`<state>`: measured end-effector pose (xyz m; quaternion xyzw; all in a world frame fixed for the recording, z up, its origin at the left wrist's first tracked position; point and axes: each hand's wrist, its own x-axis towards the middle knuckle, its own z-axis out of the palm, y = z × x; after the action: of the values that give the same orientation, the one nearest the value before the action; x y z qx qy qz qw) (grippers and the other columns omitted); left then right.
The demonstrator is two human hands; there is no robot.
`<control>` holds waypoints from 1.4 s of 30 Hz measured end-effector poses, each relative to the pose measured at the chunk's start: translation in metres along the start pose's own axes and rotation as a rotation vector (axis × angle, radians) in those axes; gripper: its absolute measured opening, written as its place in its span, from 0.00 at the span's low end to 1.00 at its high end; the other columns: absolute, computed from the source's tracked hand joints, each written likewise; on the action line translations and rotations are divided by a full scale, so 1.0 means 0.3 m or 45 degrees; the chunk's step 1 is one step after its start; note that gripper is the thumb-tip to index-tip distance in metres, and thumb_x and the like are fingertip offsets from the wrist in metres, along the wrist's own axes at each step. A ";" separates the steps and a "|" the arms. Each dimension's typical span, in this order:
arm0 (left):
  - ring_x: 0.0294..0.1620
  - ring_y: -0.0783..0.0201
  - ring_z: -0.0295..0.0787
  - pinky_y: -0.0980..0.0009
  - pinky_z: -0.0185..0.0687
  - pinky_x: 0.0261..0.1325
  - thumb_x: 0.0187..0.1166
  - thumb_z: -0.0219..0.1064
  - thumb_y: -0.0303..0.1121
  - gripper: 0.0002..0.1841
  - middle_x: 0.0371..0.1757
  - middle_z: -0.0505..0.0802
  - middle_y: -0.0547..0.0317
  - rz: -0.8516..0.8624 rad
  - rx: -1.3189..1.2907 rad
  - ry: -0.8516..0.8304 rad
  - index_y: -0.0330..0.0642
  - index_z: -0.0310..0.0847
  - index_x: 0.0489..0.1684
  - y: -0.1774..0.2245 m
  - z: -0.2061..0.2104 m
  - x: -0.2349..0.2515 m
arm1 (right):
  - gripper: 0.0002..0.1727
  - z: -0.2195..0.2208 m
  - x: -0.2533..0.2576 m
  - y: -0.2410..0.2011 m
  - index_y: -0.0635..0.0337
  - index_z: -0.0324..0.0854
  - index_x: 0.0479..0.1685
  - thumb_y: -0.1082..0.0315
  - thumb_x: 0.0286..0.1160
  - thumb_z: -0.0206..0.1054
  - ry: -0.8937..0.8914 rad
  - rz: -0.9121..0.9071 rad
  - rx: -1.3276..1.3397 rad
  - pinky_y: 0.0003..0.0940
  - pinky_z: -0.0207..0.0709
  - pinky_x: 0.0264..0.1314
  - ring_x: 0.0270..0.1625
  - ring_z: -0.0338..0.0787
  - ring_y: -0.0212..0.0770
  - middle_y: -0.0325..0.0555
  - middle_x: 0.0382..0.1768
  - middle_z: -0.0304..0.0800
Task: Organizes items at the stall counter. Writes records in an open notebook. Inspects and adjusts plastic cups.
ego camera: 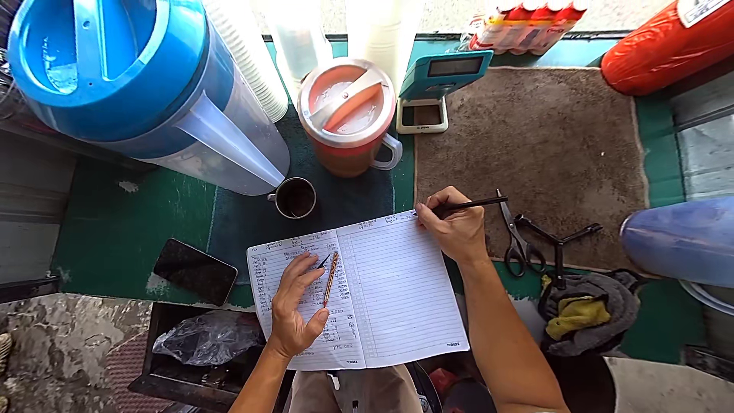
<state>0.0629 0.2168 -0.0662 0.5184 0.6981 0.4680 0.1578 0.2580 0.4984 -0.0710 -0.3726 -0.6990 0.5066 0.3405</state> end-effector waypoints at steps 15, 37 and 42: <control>0.86 0.46 0.70 0.52 0.65 0.88 0.80 0.52 0.67 0.37 0.75 0.85 0.43 0.006 0.011 -0.003 0.41 0.86 0.62 0.005 -0.003 -0.005 | 0.08 -0.011 0.002 0.000 0.50 0.79 0.28 0.70 0.64 0.75 -0.029 -0.026 -0.111 0.22 0.72 0.20 0.18 0.78 0.25 0.31 0.20 0.82; 0.72 0.43 0.84 0.49 0.77 0.77 0.85 0.57 0.24 0.19 0.68 0.89 0.41 -0.539 0.476 -0.140 0.39 0.82 0.73 0.203 -0.057 0.087 | 0.07 0.062 -0.378 -0.480 0.65 0.77 0.48 0.74 0.79 0.69 -0.408 0.357 0.049 0.36 0.93 0.46 0.37 0.97 0.40 0.47 0.36 0.94; 0.60 0.46 0.90 0.52 0.85 0.66 0.82 0.58 0.24 0.18 0.59 0.90 0.39 -0.390 0.439 0.008 0.36 0.85 0.67 0.239 -0.141 -0.019 | 0.08 0.160 -0.221 -0.388 0.66 0.79 0.45 0.71 0.78 0.72 -0.280 0.308 0.079 0.38 0.94 0.42 0.30 0.95 0.40 0.47 0.32 0.93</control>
<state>0.0767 0.1929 0.0126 0.4243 0.8387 0.3141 0.1337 0.2290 0.3949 0.0224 -0.3856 -0.6662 0.6029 0.2099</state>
